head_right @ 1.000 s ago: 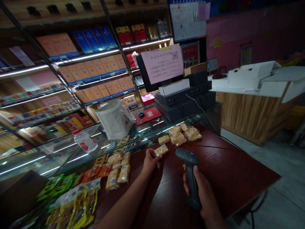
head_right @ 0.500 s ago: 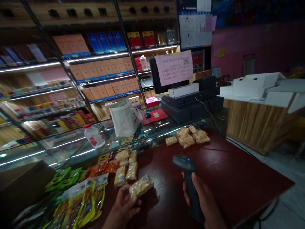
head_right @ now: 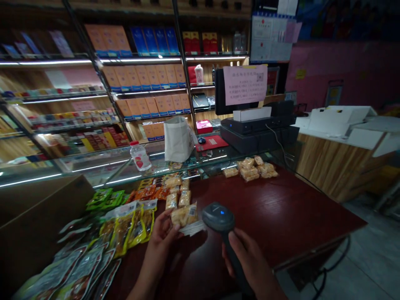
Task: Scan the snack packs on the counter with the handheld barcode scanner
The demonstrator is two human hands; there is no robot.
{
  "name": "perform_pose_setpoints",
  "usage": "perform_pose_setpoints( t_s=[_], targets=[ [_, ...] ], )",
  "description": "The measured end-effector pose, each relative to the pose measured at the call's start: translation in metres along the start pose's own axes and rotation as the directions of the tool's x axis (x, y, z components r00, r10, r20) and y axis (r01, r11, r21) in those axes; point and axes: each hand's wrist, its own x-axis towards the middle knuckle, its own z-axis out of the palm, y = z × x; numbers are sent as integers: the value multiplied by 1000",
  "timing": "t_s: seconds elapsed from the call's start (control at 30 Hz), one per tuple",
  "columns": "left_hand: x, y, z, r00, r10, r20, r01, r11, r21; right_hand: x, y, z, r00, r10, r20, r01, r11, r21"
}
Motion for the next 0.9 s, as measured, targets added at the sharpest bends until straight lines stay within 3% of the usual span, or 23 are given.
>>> perform_pose_setpoints(
  t_s=[0.13, 0.33, 0.57, 0.9],
  targets=[
    [3, 3, -5, 1000, 21, -15, -21, 999, -27, -8, -3, 6, 998, -34, 46, 40, 992, -121],
    [1, 9, -6, 999, 31, -39, -33, 999, -38, -3, -2, 4, 994, -56, 97, 72, 983, -171],
    [4, 0, -8, 997, 67, -41, -67, 998, -16, -8, -2, 9, 999, -15, 46, 22, 990, -141],
    [-3, 7, -6, 998, 54, -22, -52, 996, 74, -8, -1, 15, 999, -21, -34, 16, 986, -164]
  ],
)
